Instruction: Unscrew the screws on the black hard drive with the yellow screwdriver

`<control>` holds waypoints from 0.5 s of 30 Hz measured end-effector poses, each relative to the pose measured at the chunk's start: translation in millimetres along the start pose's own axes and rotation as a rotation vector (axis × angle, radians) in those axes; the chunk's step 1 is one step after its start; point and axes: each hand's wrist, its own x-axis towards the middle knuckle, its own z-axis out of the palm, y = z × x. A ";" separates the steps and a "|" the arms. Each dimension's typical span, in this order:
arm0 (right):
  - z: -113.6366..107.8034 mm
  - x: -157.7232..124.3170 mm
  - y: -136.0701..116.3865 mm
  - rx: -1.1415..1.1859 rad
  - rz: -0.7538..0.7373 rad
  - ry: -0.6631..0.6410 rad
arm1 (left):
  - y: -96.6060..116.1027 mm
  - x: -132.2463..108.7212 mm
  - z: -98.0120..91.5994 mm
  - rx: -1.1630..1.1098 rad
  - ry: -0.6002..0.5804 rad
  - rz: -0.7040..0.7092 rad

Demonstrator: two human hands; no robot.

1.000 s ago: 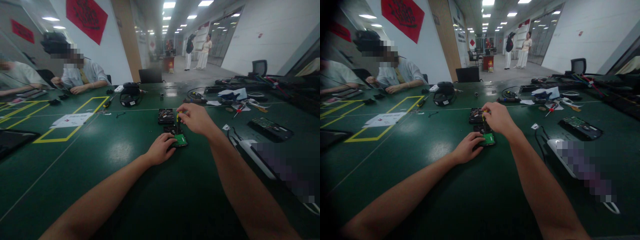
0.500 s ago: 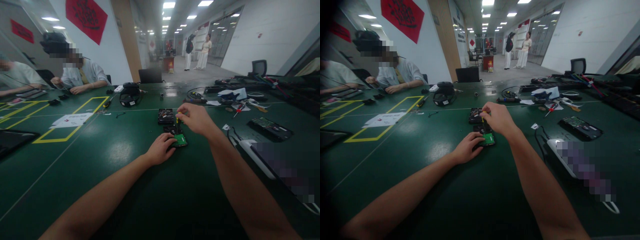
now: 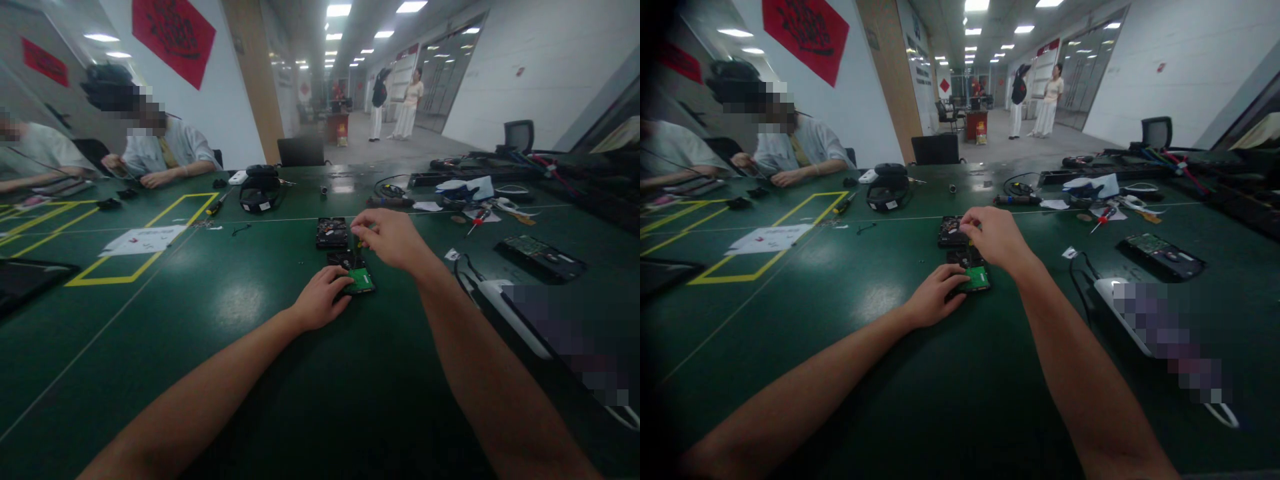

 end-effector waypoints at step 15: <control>-0.4 1.3 2.4 -0.086 -0.020 0.022 | 2.3 1.0 -1.7 0.008 -0.010 0.002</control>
